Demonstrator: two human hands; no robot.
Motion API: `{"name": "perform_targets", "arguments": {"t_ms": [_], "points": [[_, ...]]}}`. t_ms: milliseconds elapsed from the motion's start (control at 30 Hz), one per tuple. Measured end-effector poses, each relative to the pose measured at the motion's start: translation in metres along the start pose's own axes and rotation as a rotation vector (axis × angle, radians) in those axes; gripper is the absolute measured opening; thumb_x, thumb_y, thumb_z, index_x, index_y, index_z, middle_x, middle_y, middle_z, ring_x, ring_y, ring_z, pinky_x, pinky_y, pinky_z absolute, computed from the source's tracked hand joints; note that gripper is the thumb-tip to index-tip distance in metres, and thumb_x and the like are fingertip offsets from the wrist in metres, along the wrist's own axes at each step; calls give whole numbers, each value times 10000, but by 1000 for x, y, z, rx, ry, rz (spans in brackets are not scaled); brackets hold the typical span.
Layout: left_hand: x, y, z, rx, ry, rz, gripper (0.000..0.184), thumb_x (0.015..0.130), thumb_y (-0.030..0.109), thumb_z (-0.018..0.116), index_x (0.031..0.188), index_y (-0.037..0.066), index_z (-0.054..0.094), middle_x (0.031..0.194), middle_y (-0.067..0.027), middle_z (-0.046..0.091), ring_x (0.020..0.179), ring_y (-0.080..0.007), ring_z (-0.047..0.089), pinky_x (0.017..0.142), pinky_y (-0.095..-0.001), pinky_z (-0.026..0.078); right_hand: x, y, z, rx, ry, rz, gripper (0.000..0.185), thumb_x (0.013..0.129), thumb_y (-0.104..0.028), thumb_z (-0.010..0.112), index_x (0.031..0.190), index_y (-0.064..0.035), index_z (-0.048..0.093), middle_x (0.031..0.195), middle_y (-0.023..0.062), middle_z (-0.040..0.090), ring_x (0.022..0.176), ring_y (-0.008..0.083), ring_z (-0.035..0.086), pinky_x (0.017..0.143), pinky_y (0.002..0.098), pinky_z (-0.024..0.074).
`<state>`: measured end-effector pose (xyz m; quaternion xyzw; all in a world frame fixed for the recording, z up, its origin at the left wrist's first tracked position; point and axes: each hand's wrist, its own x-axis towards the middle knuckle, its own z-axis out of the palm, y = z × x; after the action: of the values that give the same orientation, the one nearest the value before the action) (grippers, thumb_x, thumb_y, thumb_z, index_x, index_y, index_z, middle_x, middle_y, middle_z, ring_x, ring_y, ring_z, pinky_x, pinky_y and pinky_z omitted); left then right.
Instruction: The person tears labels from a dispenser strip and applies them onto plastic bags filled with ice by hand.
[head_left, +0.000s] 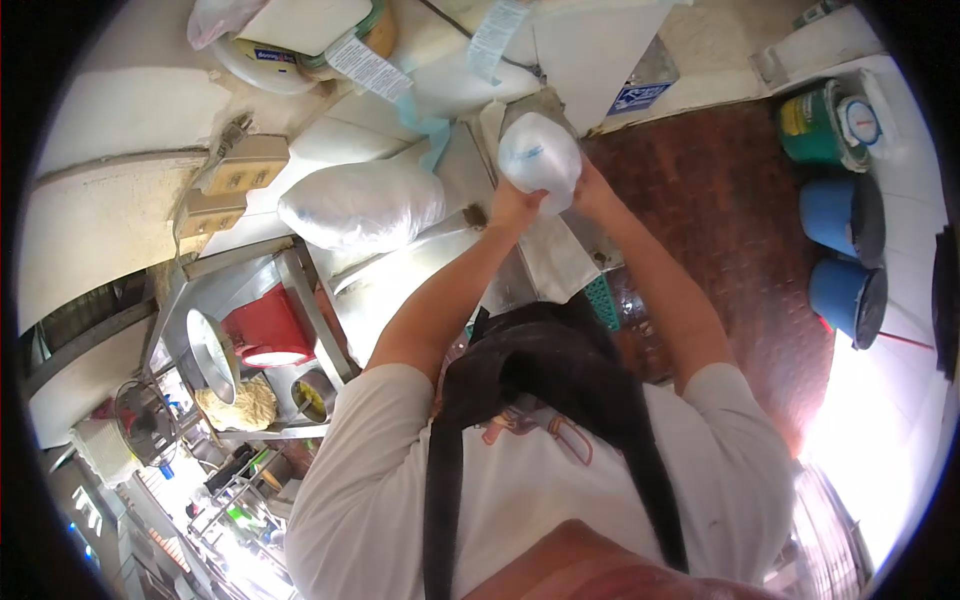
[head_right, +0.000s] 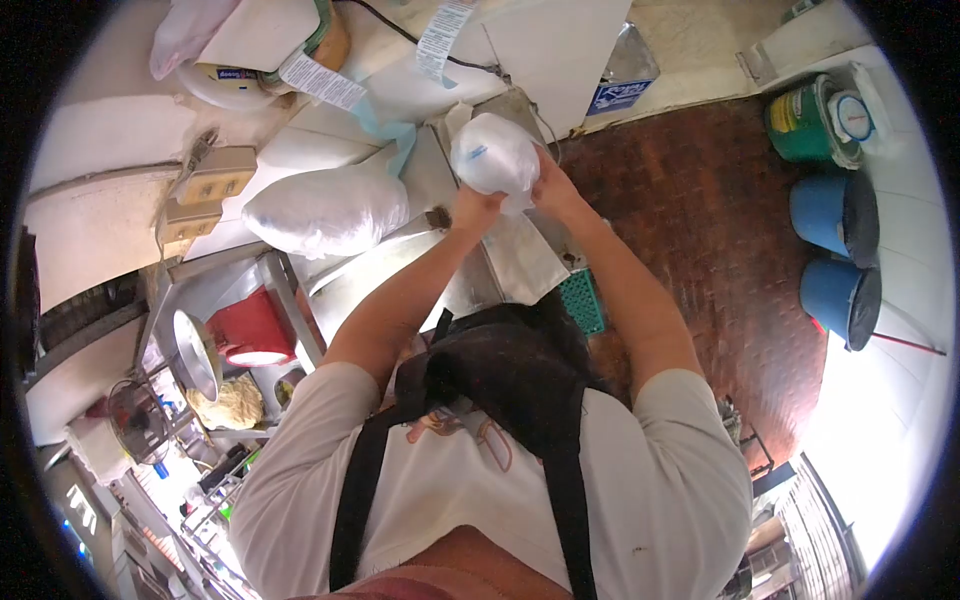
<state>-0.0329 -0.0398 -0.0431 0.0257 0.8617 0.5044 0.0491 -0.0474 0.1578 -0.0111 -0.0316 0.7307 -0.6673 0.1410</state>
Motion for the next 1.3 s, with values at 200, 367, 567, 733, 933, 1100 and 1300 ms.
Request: {"name": "perform_targets", "arguments": {"t_ms": [200, 367, 567, 733, 933, 1100, 1300], "points": [[-7, 18, -23, -125, -99, -119, 802, 758, 105, 803, 1443, 19, 396, 1385, -201, 542, 1231, -346, 579, 1011, -411, 479, -16, -42, -29, -422, -100, -166, 661, 769, -22, 725, 1393, -43, 508, 1300, 196, 634, 1223, 349, 606, 1050, 389, 468], [-46, 118, -122, -428, 157, -225, 732, 849, 15, 691, 1483, -33, 328, 1447, -220, 471, 1259, -324, 546, 1024, -391, 459, -11, -144, -36, -464, 213, -195, 422, 861, -44, 682, 1275, -31, 600, 1200, 151, 684, 1104, 257, 658, 971, 357, 509], [10, 177, -221, 74, 746, 282, 680, 848, 53, 723, 1429, -41, 382, 1417, -213, 459, 1301, -342, 485, 1083, -422, 396, 5, -306, 89, -253, 218, -719, 161, 889, -2, 640, 1044, -31, 672, 988, 126, 706, 859, 289, 692, 752, 347, 560], [47, 155, -235, 211, 659, 12, 444, 843, 107, 725, 1240, -17, 570, 1285, -225, 554, 1215, -410, 506, 1078, -447, 382, 60, -302, 130, -302, 246, -813, 198, 899, -6, 589, 1063, -41, 692, 999, 114, 701, 868, 311, 676, 779, 383, 550], [21, 165, -232, -25, 575, 90, 192, 902, 165, 714, 1012, 10, 689, 961, -138, 708, 981, -286, 632, 913, -375, 476, 61, -272, 135, -479, 186, -731, 255, 863, -17, 619, 1099, -74, 699, 1097, 106, 685, 1011, 336, 632, 871, 420, 521], [-9, 181, -234, -126, 447, 142, 195, 931, 130, 698, 1054, -20, 684, 968, -106, 730, 890, -156, 659, 818, -294, 509, 41, -270, 131, -475, 191, -747, 263, 832, -60, 697, 1093, -87, 704, 1080, 97, 663, 1041, 326, 594, 907, 420, 495], [-27, 201, -239, -27, 461, 131, 229, 922, 93, 697, 1122, -17, 682, 1003, -130, 734, 904, -185, 675, 830, -311, 518, 29, -291, 128, -561, 226, -881, 235, 807, -137, 755, 1037, -101, 720, 1017, 72, 650, 962, 307, 584, 857, 407, 490]]}}
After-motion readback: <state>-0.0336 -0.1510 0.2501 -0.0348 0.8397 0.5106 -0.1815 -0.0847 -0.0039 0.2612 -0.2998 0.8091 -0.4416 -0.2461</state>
